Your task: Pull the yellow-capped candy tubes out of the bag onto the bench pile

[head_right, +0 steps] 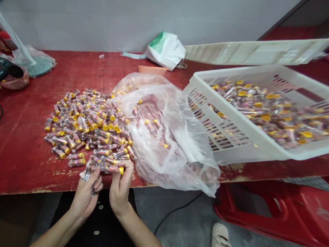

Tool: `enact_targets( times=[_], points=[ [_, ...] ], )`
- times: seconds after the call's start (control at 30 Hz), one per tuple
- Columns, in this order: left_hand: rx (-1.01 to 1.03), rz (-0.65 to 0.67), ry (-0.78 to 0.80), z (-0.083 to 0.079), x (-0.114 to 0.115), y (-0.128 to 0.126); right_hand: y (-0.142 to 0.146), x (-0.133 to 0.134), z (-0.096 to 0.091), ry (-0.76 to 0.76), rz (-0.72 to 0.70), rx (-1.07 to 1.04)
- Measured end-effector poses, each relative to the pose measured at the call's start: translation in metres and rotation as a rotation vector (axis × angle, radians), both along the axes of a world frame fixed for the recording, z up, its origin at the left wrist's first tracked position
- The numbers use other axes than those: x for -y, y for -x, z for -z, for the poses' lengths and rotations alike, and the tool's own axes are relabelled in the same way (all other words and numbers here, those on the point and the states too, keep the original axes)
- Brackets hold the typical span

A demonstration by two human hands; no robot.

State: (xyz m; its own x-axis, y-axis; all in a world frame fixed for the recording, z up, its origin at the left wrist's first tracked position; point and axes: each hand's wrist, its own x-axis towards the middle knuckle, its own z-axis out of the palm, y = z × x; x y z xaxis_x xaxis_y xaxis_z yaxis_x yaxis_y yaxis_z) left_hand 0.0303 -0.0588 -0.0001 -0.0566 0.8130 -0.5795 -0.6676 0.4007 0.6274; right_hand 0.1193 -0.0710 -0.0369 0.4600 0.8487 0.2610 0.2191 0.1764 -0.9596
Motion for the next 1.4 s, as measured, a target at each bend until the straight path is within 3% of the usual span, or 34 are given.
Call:
enact_targets(
  times=[0.13, 0.3, 0.47, 0.6, 0.7, 0.83, 0.93, 1.07, 1.3, 1.4],
  points=[
    [-0.024, -0.035, -0.038, 0.006, -0.002, 0.004, -0.001, 0.007, 0.001, -0.087, -0.069, 0.133],
    [-0.026, -0.043, -0.058, 0.008, -0.001, 0.004, -0.004, 0.003, 0.002, -0.117, -0.03, -0.02],
    [-0.002, -0.027, -0.08, 0.007, -0.005, 0.007, -0.016, 0.003, -0.001, -0.22, -0.17, 0.147],
    [0.001, -0.045, -0.069, 0.005, -0.007, 0.012, -0.024, 0.006, -0.006, -0.097, -0.319, -0.003],
    [0.039, -0.059, -0.032, 0.002, -0.008, 0.014, -0.026, 0.006, -0.006, -0.009, -0.279, -0.149],
    [0.032, -0.048, -0.018, 0.001, -0.011, 0.016, -0.029, 0.008, -0.006, -0.019, -0.235, -0.178],
    [-0.021, -0.049, -0.039, 0.003, -0.012, 0.016, -0.031, 0.009, -0.01, -0.049, -0.292, -0.197],
    [-0.093, -0.051, -0.068, 0.008, -0.009, 0.013, -0.032, 0.01, -0.014, -0.052, -0.353, -0.148],
    [-0.175, -0.008, -0.103, 0.012, 0.001, 0.009, -0.027, 0.017, -0.012, -0.113, -0.22, 0.105],
    [-0.109, 0.026, -0.096, 0.011, 0.001, 0.011, -0.027, 0.02, -0.015, -0.049, -0.388, 0.029]
  ],
)
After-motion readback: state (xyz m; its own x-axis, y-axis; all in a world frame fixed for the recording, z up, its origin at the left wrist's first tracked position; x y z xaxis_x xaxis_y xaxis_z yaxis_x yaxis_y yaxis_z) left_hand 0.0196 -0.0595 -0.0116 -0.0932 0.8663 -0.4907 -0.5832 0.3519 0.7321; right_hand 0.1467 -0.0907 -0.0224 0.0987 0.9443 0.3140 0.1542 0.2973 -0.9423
